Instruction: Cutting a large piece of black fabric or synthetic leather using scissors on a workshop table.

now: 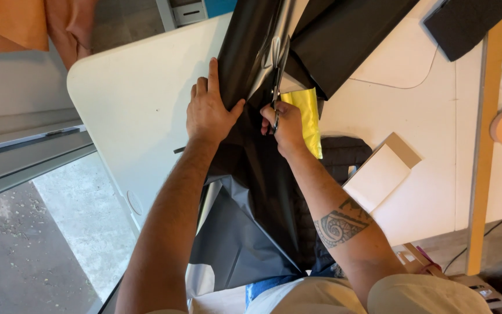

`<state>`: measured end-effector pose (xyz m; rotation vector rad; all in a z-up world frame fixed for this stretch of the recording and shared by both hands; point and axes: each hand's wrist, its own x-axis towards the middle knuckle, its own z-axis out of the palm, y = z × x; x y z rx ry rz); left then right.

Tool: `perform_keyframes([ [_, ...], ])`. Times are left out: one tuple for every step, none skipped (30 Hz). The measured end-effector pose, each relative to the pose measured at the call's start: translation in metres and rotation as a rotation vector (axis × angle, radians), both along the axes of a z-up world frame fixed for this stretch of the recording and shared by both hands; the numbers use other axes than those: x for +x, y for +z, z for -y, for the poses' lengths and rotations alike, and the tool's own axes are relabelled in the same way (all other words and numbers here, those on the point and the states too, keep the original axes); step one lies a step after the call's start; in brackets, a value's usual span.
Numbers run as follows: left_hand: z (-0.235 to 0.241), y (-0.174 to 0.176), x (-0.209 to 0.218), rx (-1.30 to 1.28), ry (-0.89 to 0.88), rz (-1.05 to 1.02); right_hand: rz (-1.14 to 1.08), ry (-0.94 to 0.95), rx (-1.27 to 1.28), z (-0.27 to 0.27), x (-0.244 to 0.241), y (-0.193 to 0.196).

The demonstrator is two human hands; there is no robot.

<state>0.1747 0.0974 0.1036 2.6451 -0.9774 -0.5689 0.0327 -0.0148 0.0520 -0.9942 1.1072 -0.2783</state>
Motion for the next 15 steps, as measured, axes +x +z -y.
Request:
perform_keyframes([
  [-0.001,-0.001,-0.002,0.002,0.0,-0.004,-0.004,0.0,0.002,0.0,-0.004,0.004],
  [-0.001,-0.002,-0.001,-0.002,0.002,0.0,-0.003,-0.008,0.007,0.003,-0.004,0.008],
  [-0.001,-0.003,0.0,-0.007,0.004,0.004,-0.002,-0.017,0.013,0.006,-0.004,0.013],
  [0.0,0.0,0.0,-0.012,0.0,0.004,-0.002,-0.021,0.007,0.011,-0.008,0.014],
  [0.001,0.002,0.001,-0.012,0.003,0.003,0.005,-0.034,0.003,0.017,-0.012,0.015],
  [0.0,0.005,-0.002,-0.008,0.005,-0.003,0.006,-0.048,0.002,0.02,-0.019,0.016],
  [0.0,0.003,-0.002,-0.009,0.0,-0.008,0.001,-0.053,0.001,0.028,-0.03,0.01],
  [0.0,0.002,-0.002,-0.01,0.0,-0.002,-0.009,-0.038,-0.024,0.036,-0.04,0.005],
  [-0.001,0.001,-0.002,-0.01,0.0,0.003,-0.02,-0.023,-0.049,0.044,-0.049,0.0],
  [-0.001,-0.001,-0.002,-0.01,0.001,0.004,-0.019,-0.021,-0.049,0.049,-0.058,0.002],
  [-0.001,-0.003,-0.002,-0.006,0.004,0.01,-0.039,-0.031,-0.059,0.054,-0.066,0.005],
  [0.0,-0.005,-0.002,-0.003,0.002,0.016,-0.059,-0.046,-0.068,0.058,-0.075,0.008],
  [-0.001,-0.004,-0.002,-0.003,-0.002,0.017,-0.058,-0.049,-0.068,0.061,-0.085,0.013],
  [-0.001,-0.004,-0.002,-0.001,0.001,0.015,-0.077,-0.058,-0.065,0.065,-0.094,0.017],
  [-0.001,-0.004,-0.003,0.001,0.004,0.014,-0.096,-0.067,-0.062,0.069,-0.104,0.022],
])
